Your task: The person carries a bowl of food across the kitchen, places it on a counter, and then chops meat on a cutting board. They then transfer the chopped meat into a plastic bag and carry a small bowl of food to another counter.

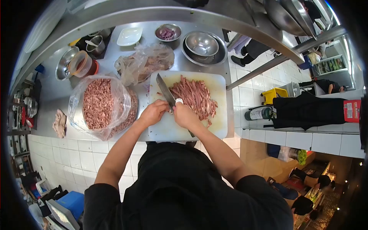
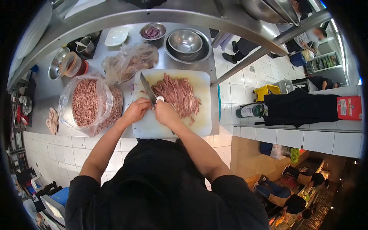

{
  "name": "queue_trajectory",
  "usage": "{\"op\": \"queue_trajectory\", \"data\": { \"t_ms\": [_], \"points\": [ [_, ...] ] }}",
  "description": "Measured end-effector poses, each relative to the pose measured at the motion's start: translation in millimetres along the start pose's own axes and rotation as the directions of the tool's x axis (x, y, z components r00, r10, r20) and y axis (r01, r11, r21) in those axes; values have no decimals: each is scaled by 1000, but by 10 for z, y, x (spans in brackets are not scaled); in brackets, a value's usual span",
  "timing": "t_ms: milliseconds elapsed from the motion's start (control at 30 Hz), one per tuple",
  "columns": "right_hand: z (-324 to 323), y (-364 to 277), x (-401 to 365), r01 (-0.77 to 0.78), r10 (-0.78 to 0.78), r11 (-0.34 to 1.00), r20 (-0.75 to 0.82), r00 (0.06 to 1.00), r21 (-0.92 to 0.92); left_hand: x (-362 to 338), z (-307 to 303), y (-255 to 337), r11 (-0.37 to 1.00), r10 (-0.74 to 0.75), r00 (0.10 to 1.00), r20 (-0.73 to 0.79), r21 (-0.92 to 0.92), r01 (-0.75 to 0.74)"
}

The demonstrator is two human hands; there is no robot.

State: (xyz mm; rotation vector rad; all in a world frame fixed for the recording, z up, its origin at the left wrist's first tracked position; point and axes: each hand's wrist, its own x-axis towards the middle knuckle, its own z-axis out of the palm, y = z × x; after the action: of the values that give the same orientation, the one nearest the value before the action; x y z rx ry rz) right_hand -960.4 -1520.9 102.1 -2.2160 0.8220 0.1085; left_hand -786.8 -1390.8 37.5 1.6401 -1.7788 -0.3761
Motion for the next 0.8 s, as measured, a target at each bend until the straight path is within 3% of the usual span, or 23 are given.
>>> {"op": "queue_trajectory", "data": {
  "t_ms": [233,333,433,533,600,667,733,767,800],
  "points": [
    [-1,-143,-333,-31,40,994,81,996,-104,28,-70,-24,997,-28,1000,-7,72,29],
    [386,-8,-198,-85,87,994,29,996,-75,7,-98,-37,995,13,1000,21,95,-15],
    [343,-9,-95,6,-10,998,-63,998,-59,11,-118,-23,993,35,999,9,115,-36],
    [-58,-59,-186,-23,21,999,-58,998,-27,14,-136,29,993,-14,999,-31,115,17],
    [-325,-29,-336,38,-41,998,-57,998,-48,-20,-131,5,993,-49,997,-59,107,55],
    [-594,107,-375,31,-39,986,-44,998,-163,20,-156,27,991,-81,993,-86,98,89],
    [-755,564,-231,104,-131,953,-76,988,-285,138,-253,151,940,-102,977,-185,304,155],
    [-882,705,-181,31,-89,927,-140,986,-375,171,-233,135,941,-93,978,-185,305,147],
    [-1010,832,-127,-47,-54,889,-207,977,-455,200,-191,103,939,-200,967,-159,250,235]
  ]
}}
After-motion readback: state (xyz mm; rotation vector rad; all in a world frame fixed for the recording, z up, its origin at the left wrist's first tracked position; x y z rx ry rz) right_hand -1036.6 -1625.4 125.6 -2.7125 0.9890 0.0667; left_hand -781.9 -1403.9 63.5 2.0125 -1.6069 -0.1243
